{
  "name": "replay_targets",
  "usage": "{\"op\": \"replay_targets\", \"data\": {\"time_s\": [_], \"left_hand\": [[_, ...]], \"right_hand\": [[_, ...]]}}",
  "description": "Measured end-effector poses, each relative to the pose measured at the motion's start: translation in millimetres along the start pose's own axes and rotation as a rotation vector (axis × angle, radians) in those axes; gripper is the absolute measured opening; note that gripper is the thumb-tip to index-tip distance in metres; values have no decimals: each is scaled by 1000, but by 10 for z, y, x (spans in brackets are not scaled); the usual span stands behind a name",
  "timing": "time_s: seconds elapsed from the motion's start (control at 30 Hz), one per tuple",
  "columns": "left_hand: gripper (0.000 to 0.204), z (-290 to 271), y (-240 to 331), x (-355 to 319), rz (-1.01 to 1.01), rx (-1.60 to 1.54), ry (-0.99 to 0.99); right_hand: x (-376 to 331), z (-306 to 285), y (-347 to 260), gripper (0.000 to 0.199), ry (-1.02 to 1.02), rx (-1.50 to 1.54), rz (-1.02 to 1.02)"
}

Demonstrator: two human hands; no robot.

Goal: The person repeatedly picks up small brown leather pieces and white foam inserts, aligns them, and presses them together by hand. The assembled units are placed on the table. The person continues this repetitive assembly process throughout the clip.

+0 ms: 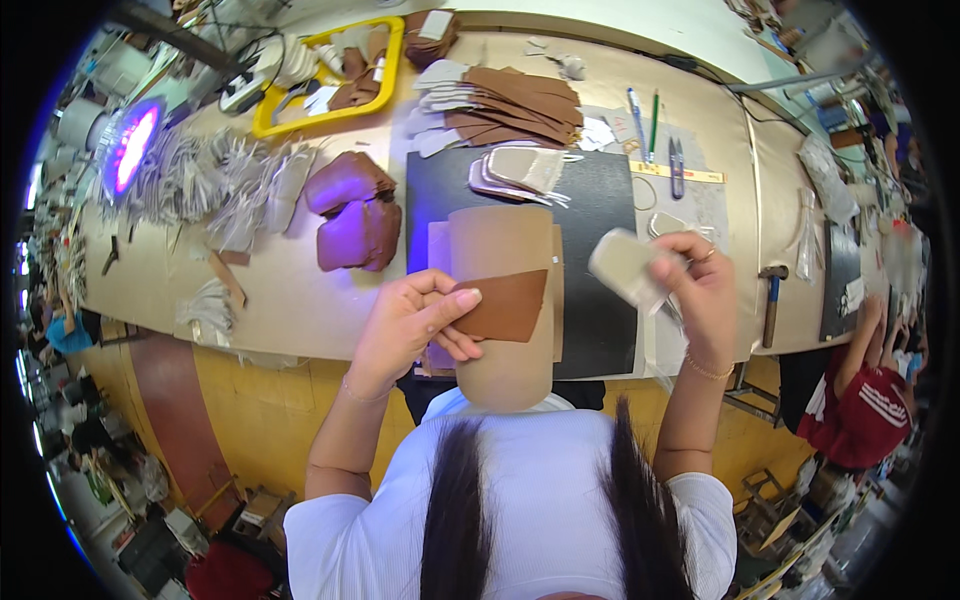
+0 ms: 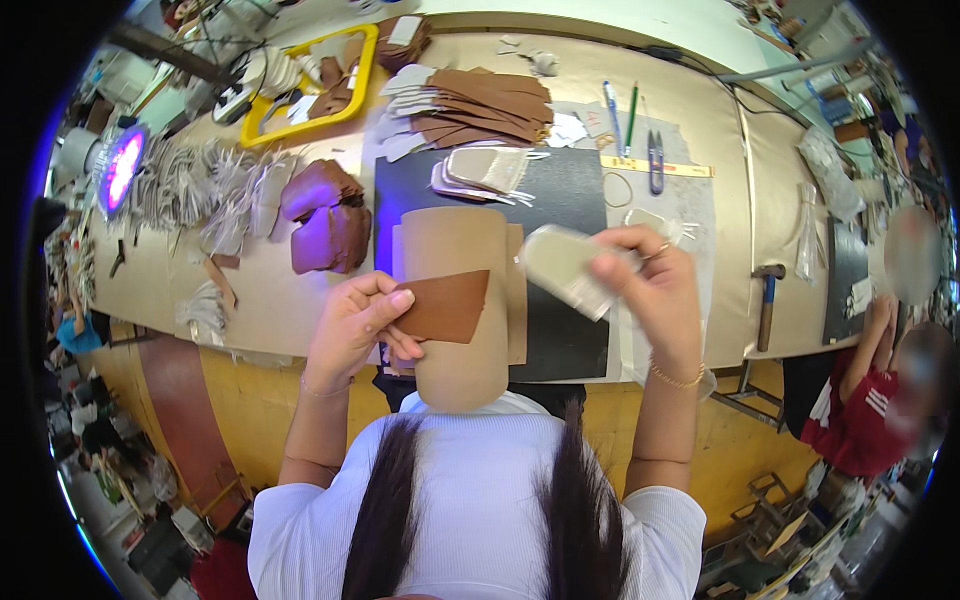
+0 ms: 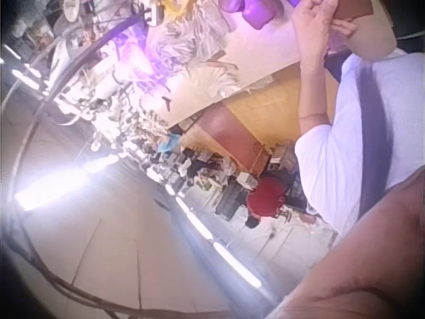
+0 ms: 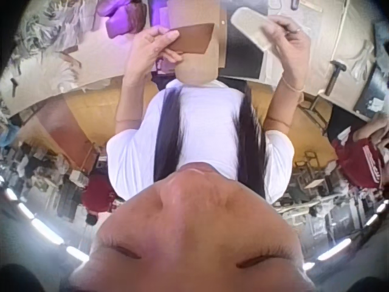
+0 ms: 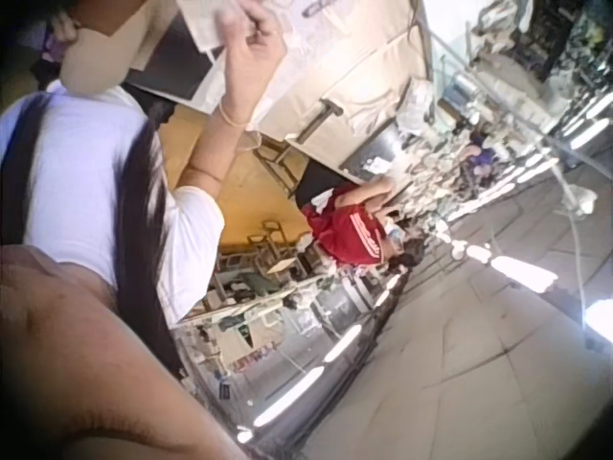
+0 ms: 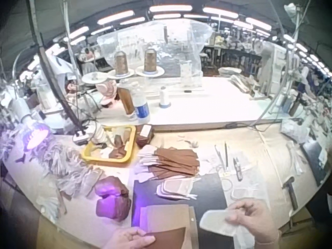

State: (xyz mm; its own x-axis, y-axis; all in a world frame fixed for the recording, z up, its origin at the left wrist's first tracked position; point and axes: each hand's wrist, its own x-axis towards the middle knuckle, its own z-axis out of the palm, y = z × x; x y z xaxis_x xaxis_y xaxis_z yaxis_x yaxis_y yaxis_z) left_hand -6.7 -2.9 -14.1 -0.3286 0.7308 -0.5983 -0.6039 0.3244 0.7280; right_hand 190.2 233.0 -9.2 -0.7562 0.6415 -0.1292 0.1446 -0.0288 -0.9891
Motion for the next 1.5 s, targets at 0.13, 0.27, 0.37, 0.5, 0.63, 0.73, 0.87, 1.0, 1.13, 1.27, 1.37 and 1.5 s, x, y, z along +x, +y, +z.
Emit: {"op": "replay_targets", "data": {"time_s": [0.13, 0.27, 0.37, 0.5, 0.63, 0.73, 0.87, 1.0, 1.13, 1.27, 1.37, 1.5], "left_hand": [[31, 9, -21, -12, 31, 4, 32], [43, 12, -9, -22, 49, -27, 26], [44, 23, 28, -47, 52, -59, 8], [44, -1, 12, -45, 26, -67, 8], [43, -13, 6, -48, 23, -60, 2], [45, -48, 7, -35, 10, -70, -33], [46, -74, -4, -38, 16, -74, -56], [44, -85, -13, -40, 6, -75, -52], [30, -56, 5, -50, 3, -75, -27], [15, -66, -12, -37, 16, -12, -52], [14, -50, 2, -31, -22, -54, -36], [16, -77, -29, -18, -36, -52, -27]], "right_hand": [[47, 534, -225, 20, -338, -29, 87], [199, 774, -252, 22, -465, -110, 166], [247, 830, -204, 22, -482, -150, 160], [249, 850, -230, 22, -473, -222, 150], [216, 872, -244, 22, -449, -267, 155], [193, 882, -252, 22, -426, -289, 142], [174, 898, -274, 22, -411, -298, 141], [164, 919, -293, 22, -404, -332, 118], [153, 928, -280, 23, -393, -354, 84], [150, 921, -331, 22, -422, -406, 111], [157, 885, -345, 25, -441, -407, 105], [185, 795, -202, 36, -406, -272, 32]]}}
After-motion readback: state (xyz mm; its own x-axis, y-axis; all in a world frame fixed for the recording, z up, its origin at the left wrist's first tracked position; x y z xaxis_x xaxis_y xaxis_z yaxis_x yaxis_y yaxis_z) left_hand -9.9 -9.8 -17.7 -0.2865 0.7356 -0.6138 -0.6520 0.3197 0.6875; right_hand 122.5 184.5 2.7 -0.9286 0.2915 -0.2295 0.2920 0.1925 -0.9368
